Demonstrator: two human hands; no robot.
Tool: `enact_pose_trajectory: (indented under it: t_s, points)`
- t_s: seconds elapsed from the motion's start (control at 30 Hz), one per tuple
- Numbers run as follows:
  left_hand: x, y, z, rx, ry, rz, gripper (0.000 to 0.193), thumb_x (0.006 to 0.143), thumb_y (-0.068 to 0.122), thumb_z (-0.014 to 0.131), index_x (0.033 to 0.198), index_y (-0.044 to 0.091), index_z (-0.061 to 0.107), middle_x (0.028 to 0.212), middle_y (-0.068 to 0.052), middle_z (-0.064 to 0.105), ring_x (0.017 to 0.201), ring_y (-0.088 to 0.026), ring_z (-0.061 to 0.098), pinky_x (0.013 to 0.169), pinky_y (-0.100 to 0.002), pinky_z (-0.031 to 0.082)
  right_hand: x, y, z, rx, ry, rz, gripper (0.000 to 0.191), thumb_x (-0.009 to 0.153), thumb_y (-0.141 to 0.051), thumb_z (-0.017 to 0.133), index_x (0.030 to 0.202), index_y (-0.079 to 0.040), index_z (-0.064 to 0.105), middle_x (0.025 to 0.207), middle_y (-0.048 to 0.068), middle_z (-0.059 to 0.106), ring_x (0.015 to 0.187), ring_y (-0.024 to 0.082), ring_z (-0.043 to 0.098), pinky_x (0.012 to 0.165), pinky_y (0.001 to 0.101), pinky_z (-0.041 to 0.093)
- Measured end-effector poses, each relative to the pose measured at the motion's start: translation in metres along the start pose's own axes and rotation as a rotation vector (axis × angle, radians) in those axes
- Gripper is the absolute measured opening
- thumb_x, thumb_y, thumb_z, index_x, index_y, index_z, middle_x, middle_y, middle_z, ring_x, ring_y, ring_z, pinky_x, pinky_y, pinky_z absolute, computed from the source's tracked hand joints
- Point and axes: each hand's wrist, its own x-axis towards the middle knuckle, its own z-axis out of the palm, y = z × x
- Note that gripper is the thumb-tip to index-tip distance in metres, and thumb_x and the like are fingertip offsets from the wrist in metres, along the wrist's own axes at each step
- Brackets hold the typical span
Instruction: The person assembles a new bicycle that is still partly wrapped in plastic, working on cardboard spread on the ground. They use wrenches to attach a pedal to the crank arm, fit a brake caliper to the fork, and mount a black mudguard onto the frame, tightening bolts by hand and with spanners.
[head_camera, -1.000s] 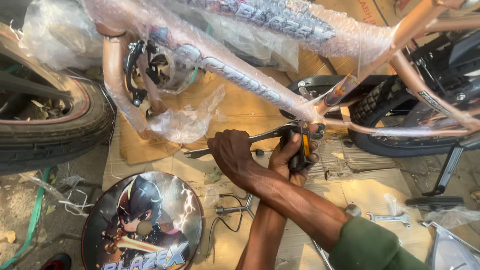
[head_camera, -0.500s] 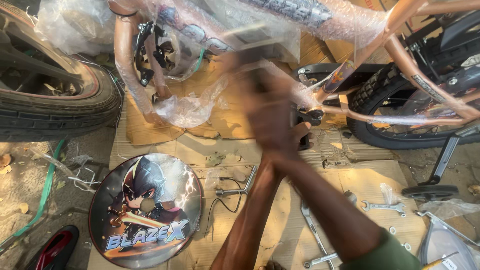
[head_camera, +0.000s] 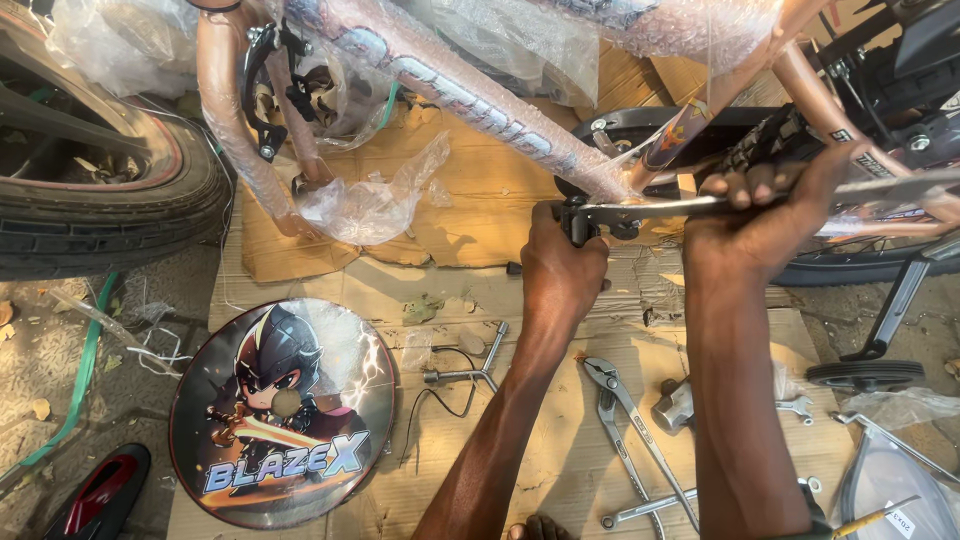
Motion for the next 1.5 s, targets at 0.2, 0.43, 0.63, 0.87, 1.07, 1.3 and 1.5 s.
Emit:
enact_pose_trajectory:
  t_s: [0.2,0.43,0.63,0.87,1.07,1.3,1.5]
  points:
    - [0.001,-0.002,-0.002,-0.255,-0.053,-0.041,0.038,0.082,0.001,0.069,0.115,-0.005,0.053,0.093,-0.015,0.07,0.067,-0.02,0.073,0.049,-0.033,0.064,-0.029,0.004,0.0,0.123,0.098,0.202,0.05,0.102,-0.043,0.075,0.07,-0.015,0.049,0.061,0.0,0.048,0.055,0.014,0.051,0.07,0.0328,0.051]
    - [0.005,-0.007,0.0,-0.481,-0.118,-0.059,0.025,0.085,0.003,0.073,0.106,-0.007,0.062,0.088,-0.015,0.072,0.065,-0.02,0.07,0.049,-0.033,0.06,-0.02,-0.017,0.039,-0.371,-0.352,0.073,0.035,0.106,-0.02,0.072,0.077,-0.014,0.056,0.056,-0.001,0.042,0.052,0.012,0.047,0.063,0.0349,0.046]
    - [0.021,-0.042,-0.006,-0.472,-0.389,0.049,0.03,0.092,0.01,0.07,0.117,-0.002,0.062,0.098,-0.007,0.069,0.077,-0.013,0.068,0.063,-0.026,0.06,-0.08,0.087,0.152,-1.37,-1.051,-0.584,0.016,0.095,-0.017,0.068,0.094,-0.002,0.072,0.089,0.017,0.072,0.083,0.034,0.07,0.078,0.0487,0.057]
    - [0.009,-0.061,-0.017,-0.96,-0.393,-0.168,0.04,0.095,0.021,0.075,0.128,-0.001,0.067,0.101,-0.009,0.072,0.075,-0.014,0.066,0.056,-0.022,0.049,-0.137,0.212,0.093,-1.797,-1.345,-0.77,0.005,0.068,-0.009,0.067,0.07,-0.01,0.071,0.068,0.013,0.07,0.063,0.031,0.07,0.051,0.0468,0.052]
    - [0.012,-0.044,-0.008,-1.078,-0.474,-0.079,0.044,0.091,0.017,0.077,0.127,-0.003,0.063,0.113,-0.013,0.074,0.085,-0.016,0.069,0.068,-0.03,0.061,-0.145,0.171,0.114,-1.86,-1.384,-0.691,0.013,0.082,-0.013,0.068,0.07,-0.008,0.069,0.068,0.017,0.068,0.059,0.032,0.069,0.047,0.0458,0.049]
    - [0.015,-0.047,-0.007,-0.62,-0.277,-0.261,0.042,0.087,0.02,0.082,0.116,-0.005,0.066,0.095,-0.017,0.074,0.069,-0.022,0.069,0.057,-0.032,0.059,-0.144,0.12,0.156,-1.385,-1.261,-0.655,0.026,0.093,-0.029,0.071,0.081,-0.006,0.072,0.056,0.01,0.065,0.043,0.022,0.059,0.043,0.0414,0.045]
    - [0.019,-0.029,0.001,-0.272,-0.125,0.086,0.043,0.08,0.003,0.075,0.119,-0.004,0.058,0.086,-0.014,0.072,0.068,-0.019,0.071,0.056,-0.033,0.06,-0.083,0.019,0.144,-0.633,-0.458,-0.39,0.033,0.107,-0.031,0.071,0.089,-0.007,0.058,0.069,-0.001,0.053,0.052,0.007,0.05,0.047,0.0274,0.04]
